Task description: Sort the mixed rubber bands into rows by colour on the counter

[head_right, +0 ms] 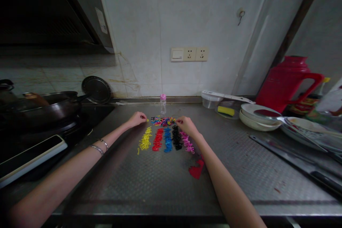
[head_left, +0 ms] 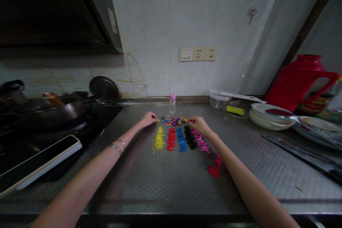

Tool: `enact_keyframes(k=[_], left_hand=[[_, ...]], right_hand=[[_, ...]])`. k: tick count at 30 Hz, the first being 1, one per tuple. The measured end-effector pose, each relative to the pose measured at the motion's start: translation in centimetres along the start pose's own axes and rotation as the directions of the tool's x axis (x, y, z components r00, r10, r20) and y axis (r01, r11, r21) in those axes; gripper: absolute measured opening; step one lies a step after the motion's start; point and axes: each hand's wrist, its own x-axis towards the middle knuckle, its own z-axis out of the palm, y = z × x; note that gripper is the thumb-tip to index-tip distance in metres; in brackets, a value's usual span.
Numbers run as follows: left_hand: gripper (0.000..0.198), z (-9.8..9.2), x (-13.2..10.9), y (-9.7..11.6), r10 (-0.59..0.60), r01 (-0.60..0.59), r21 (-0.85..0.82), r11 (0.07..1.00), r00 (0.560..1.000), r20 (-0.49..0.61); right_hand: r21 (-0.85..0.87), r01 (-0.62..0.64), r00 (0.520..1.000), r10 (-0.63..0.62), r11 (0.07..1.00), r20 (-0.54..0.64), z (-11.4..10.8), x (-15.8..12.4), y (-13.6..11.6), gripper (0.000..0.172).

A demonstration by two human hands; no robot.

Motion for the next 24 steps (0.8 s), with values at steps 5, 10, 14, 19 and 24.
enact_keyframes(k=[5,10,14,19,24], left_hand=[[0.018,-1.0,-1.2,1.0,0.06,-0.059,0.024,0.998,0.998,-0.034],[0.016,-1.7,-3.6,3.4,0.127,-0.127,-0.001,0.992,0.989,-0.074],[0.014,-1.7,-5.4,5.7,0.176,-0.18,-0.041,0.983,0.982,-0.075],[0.013,-1.4,-6.5,7.6,0.238,-0.243,-0.075,0.967,0.969,-0.067],[0.013,-1.2,-7.1,8.0,0.272,-0.274,-0.094,0.957,0.962,-0.037]], right_hand=[[-0.032,-0.007,1.0,0.007,0.999,0.01,-0.1,0.0,-0.1,0.023],[0.001,0.055,0.998,-0.055,0.998,0.016,0.0,0.1,-1.9,0.021],[0.14,0.142,0.987,-0.152,0.98,0.06,0.7,-0.1,-4.9,0.023],[0.282,0.175,0.973,-0.209,0.943,0.098,2.2,-0.7,-8.3,0.037],[0.35,0.2,0.956,-0.26,0.915,0.135,2.8,-1.0,-9.8,0.037]])
